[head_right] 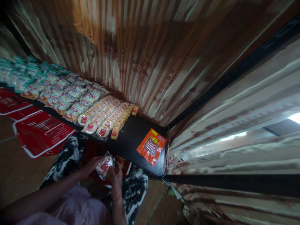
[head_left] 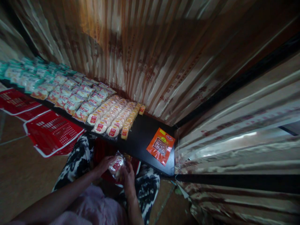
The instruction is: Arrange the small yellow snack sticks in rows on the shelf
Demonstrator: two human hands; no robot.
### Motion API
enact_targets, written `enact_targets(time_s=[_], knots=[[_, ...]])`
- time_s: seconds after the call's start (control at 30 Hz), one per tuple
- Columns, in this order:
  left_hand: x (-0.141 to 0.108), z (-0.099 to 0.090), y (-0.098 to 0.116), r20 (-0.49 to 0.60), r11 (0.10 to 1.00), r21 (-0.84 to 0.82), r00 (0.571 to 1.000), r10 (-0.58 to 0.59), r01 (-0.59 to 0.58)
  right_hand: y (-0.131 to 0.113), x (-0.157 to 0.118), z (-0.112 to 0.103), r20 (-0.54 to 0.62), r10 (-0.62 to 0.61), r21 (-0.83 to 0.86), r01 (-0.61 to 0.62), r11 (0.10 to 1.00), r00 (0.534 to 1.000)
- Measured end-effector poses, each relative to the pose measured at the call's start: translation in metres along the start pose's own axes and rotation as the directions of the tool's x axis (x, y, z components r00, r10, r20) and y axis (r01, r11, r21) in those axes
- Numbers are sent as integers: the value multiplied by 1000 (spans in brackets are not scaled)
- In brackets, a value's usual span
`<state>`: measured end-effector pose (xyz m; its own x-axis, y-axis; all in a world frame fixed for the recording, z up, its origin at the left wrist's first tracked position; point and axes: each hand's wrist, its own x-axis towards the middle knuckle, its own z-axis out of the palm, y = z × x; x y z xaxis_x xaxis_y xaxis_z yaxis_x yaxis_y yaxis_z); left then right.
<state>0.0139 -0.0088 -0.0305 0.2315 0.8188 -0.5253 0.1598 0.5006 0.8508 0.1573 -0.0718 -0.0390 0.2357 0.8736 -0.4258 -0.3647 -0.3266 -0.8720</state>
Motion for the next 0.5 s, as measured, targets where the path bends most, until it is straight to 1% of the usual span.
enact_targets(time_s=[0.13,0.3,0.43,0.5], knots=[[-2,-5,4,-21,1000,31,1000,3,-2,-6,-10,2,61,15,54,-18,998,998],[-12,-9,22,45,1000,-10,999,13,-13,-10,-12,7,51,11,59,-14,998,999],[-22,-8,40,-2,998,-55,1000,16,-16,-15,-9,11,38,-3,80,0,997,999],[-25,-8,46,-19,997,-70,1000,16,-17,-17,-7,13,16,-29,39,28,999,999]])
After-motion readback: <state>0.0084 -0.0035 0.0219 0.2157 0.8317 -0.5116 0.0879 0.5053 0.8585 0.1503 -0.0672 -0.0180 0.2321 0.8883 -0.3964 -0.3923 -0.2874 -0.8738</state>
